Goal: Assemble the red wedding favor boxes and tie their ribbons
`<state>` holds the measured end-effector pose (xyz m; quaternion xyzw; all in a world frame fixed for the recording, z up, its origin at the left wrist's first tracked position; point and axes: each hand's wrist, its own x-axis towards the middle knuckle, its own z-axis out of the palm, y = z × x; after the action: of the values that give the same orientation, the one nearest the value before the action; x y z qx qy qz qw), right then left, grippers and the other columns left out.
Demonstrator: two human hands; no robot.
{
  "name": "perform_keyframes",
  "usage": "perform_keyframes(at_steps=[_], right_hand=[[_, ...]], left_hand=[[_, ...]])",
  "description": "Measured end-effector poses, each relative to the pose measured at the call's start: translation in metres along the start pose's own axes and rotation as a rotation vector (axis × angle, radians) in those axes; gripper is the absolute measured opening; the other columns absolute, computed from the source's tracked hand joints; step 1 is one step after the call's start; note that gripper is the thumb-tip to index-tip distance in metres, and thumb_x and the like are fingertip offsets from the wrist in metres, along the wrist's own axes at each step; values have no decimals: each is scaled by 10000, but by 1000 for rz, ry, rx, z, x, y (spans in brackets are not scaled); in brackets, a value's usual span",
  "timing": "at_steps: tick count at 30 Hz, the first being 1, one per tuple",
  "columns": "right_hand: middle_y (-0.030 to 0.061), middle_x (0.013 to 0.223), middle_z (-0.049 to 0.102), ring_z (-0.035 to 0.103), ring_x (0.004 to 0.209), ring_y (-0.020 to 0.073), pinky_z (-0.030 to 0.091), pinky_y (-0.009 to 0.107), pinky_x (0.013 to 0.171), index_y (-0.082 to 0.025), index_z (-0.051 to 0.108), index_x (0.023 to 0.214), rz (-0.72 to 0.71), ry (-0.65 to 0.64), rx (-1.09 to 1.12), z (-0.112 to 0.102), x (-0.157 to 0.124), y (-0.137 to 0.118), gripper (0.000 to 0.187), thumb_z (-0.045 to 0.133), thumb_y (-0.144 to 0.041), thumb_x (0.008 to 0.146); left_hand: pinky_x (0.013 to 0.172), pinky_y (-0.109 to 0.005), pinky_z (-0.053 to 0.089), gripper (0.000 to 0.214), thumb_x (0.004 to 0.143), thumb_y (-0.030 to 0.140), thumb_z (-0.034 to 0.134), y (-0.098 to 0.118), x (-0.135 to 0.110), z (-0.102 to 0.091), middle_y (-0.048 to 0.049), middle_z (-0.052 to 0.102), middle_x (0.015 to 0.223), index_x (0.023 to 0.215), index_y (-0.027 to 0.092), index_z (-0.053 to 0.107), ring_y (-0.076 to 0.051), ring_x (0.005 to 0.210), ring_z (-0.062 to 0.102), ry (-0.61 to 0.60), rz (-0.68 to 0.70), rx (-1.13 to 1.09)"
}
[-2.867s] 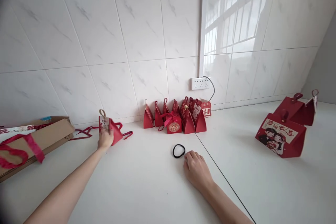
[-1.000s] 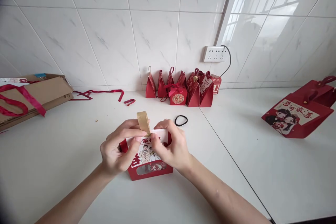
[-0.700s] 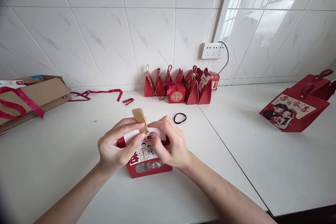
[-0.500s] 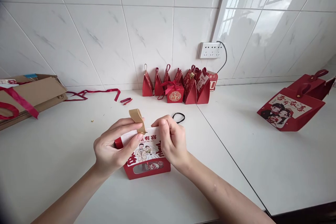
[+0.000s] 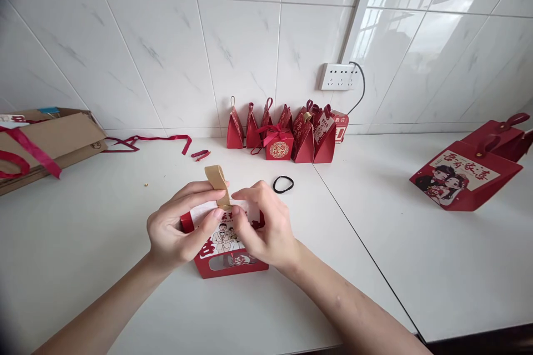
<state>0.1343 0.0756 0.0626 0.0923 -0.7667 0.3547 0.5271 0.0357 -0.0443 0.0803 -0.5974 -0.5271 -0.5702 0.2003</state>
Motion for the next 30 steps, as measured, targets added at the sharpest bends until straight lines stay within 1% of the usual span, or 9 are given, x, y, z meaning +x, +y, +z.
perform_keyframes(at_steps=[2, 6, 9, 12, 15, 17, 22, 25, 30], right_hand=[[-22, 670, 446, 434, 546, 110, 358, 250, 486, -213, 525, 949, -22, 1, -27, 0, 0, 1, 93, 497, -143, 895], [-23, 660, 463, 454, 558, 112, 376, 250, 496, -216, 540, 924, -5, -6, -21, 2, 0, 1, 79, 510, -147, 901], [-25, 664, 468, 454, 558, 107, 374, 244, 497, -218, 537, 910, 11, 2, 5, 1, 0, 0, 75, 520, -146, 897], [-32, 671, 457, 445, 550, 98, 369, 235, 494, -219, 526, 887, 21, 22, 34, 0, 1, -1, 80, 531, -140, 888], [-36, 661, 447, 443, 547, 100, 377, 234, 493, -221, 514, 870, 33, -2, 51, 0, 2, 0, 75, 527, -151, 891], [-36, 649, 444, 442, 549, 107, 380, 239, 493, -223, 507, 862, 35, -18, 58, 0, 2, 0, 70, 516, -163, 899], [-31, 661, 460, 438, 551, 103, 369, 237, 491, -218, 500, 843, 45, 10, 60, 0, 3, -1, 76, 530, -158, 881], [-31, 673, 480, 439, 548, 91, 365, 221, 490, -215, 509, 846, 74, -1, 67, 0, 5, -4, 80, 541, -145, 867], [-34, 653, 456, 407, 537, 95, 329, 217, 466, -212, 518, 836, 98, 5, 106, 0, 5, -4, 70, 540, -151, 861]], left_hand=[[748, -268, 591, 299, 810, 64, 586, 0, 0, 0, -42, 703, 982, 1050, 216, 678, -157, 892, 677, 0, -5, -3], [758, -272, 591, 319, 812, 64, 581, 0, -1, -1, -54, 697, 1014, 1078, 216, 669, -163, 909, 675, 4, -31, 12], [772, -269, 586, 315, 815, 65, 587, 0, -2, -1, -46, 697, 1016, 1075, 222, 669, -157, 915, 671, -5, -34, 10], [791, -243, 579, 318, 814, 56, 586, 1, 0, -2, -30, 697, 1009, 1066, 227, 673, -139, 924, 668, -22, -27, -11], [795, -214, 575, 332, 808, 44, 585, 3, 0, -2, -25, 696, 1014, 1071, 228, 673, -126, 926, 671, -26, -67, -40], [791, -215, 579, 333, 811, 46, 583, 4, 1, -3, -29, 698, 1022, 1074, 230, 673, -130, 928, 675, -24, -93, -58], [768, -214, 583, 309, 815, 63, 590, 4, 1, -2, -28, 701, 1007, 1054, 234, 687, -126, 892, 677, -21, -85, -61], [756, -210, 581, 326, 814, 65, 590, 3, 1, -2, -32, 697, 1004, 1079, 232, 680, -123, 875, 675, -10, -89, -67], [769, -229, 582, 317, 823, 88, 595, 3, 0, -1, -36, 702, 1026, 1087, 240, 683, -140, 895, 679, -10, -110, -75]])
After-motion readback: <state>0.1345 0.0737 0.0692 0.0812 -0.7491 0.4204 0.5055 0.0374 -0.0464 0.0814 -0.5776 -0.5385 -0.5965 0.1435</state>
